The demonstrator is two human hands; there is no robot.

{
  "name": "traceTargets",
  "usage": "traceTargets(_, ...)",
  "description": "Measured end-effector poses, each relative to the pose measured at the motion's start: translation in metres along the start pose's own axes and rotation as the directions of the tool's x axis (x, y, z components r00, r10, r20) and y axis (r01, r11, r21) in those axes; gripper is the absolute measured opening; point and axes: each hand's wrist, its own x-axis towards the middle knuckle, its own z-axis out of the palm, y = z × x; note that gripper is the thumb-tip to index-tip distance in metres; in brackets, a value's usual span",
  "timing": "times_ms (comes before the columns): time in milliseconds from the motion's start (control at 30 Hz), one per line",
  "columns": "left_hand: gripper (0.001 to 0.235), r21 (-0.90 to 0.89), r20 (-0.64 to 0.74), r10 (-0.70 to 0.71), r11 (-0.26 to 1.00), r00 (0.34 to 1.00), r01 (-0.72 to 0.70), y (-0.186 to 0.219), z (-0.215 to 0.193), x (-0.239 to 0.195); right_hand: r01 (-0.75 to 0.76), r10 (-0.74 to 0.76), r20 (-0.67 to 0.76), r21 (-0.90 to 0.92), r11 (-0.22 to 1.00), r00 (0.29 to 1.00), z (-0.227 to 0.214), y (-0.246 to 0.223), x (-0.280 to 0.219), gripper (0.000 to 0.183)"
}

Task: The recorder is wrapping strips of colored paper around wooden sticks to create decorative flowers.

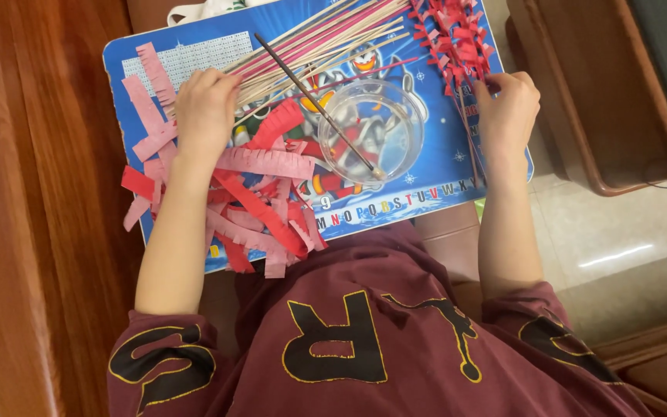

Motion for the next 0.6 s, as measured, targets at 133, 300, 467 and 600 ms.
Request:
traceTargets(133,0.018,-0.084,-0.048,-0.038,0.996,0.998,0.034,0.0,-0.008,0.006,0.027,-0.027,0.02,0.014,1.0,0.999,-0.001,0.007,-0.001,0.025)
traceTargets(300,0.015,-0.075,-0.114,-0.022,0.997,0.993,0.014,-0.007,-0.022,0.013,0.118,-0.117,-0.006,0.013,0.993,0.993,-0.01,-0.001,-0.003,0.029)
traceTargets(467,0.021,0.117,-0.185,0.007,0.993,0.983,0.015,-0.035,-0.055,0.01,0.166,-0.166,-0.007,0.116,0.979,0.986,-0.021,-0.013,-0.004,0.02)
traceTargets(600,0.017,0.275,-0.183,-0.022,0.959,0.983,0.073,-0.054,-0.091,-0.006,0.2,-0.202,-0.003,0.173,0.964,0.979,-0.023,-0.022,-0.008,0.014)
